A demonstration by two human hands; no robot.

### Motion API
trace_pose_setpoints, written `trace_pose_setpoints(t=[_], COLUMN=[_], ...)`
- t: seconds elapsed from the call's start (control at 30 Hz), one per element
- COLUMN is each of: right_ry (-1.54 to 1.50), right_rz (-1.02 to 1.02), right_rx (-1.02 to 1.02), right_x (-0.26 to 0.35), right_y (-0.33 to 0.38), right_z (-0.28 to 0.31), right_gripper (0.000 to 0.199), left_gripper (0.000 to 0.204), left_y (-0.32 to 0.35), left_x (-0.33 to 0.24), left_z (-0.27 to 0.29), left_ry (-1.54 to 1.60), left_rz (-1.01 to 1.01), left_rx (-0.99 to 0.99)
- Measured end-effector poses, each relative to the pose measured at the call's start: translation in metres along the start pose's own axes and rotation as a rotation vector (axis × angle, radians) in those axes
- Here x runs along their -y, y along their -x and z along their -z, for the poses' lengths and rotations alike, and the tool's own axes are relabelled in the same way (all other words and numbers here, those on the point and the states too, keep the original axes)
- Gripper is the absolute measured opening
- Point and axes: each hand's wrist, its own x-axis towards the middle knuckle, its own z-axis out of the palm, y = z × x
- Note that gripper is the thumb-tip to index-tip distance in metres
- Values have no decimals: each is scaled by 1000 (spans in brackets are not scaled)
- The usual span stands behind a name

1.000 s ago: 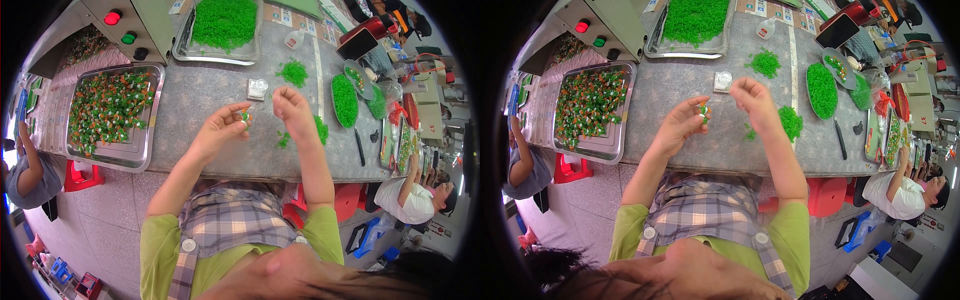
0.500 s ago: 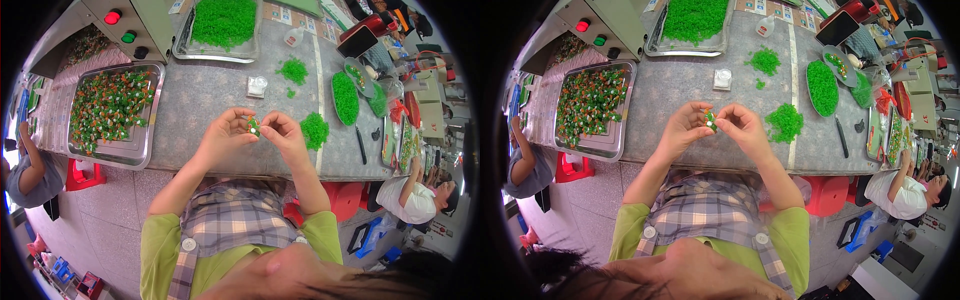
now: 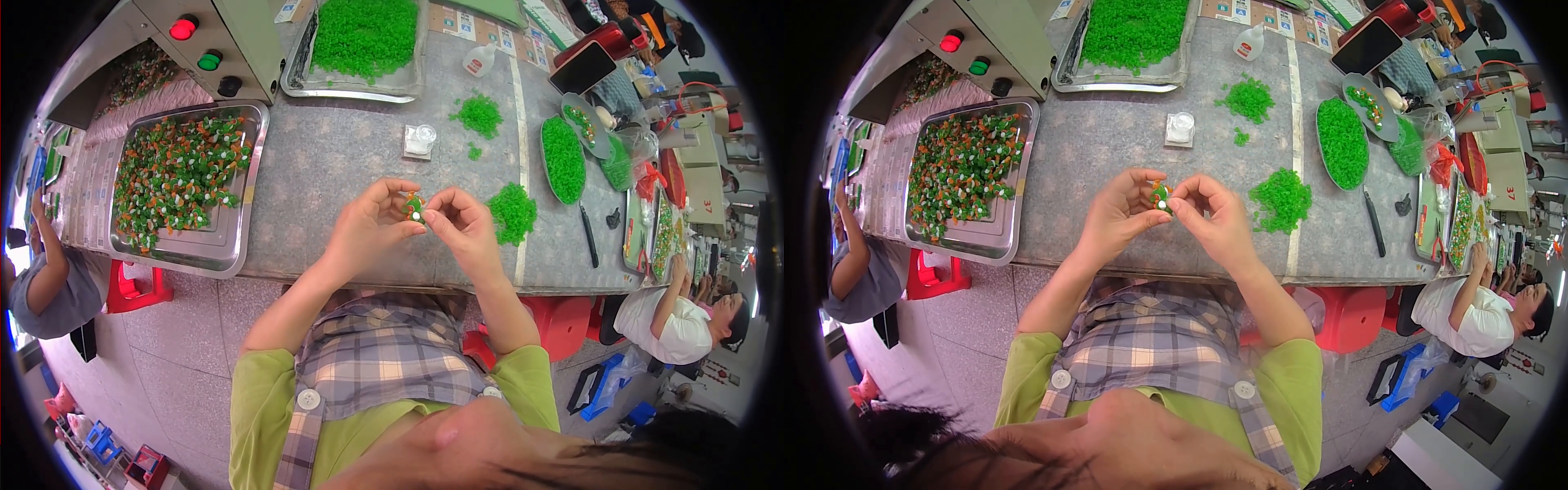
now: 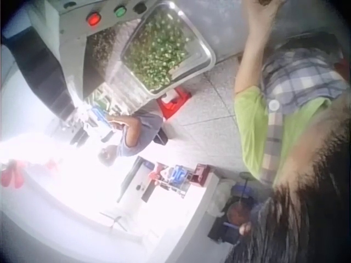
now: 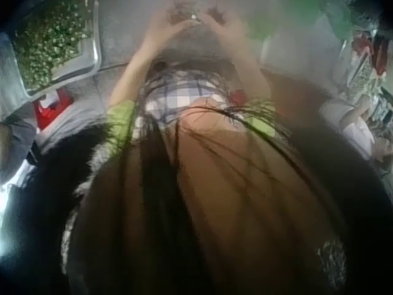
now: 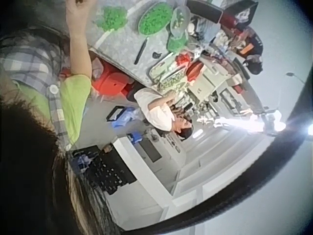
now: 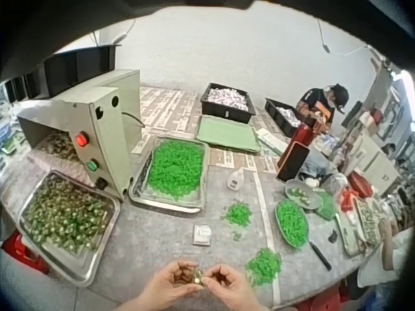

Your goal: The person assembles small figurines by attaching small green parts onto figurine bodies by hand and placing them on the table. The person also scoops figurine parts from a dispenser opening and places them onto a tray.

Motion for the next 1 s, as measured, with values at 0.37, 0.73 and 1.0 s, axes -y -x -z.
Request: trace_pose_setpoints(t=[0.37,0.73,1.0], right_ry=[-254,-67,307], right_rz=[-119,-20,47], right_rx=[60,30,142], right_x=[-4,-12,-32], right_y=[-3,-18,-20], right_z=[4,-22,-59], right_gripper=[8,10,8], left_gripper=[43,39,43], left_y=[0,19,42], left_x=[-13,-38,-66], left_z=[-2,92,228], left_ry=[-353,-574,-1461], left_rz=[-79,-249,-365], left_rx=[-27,-387,-1116])
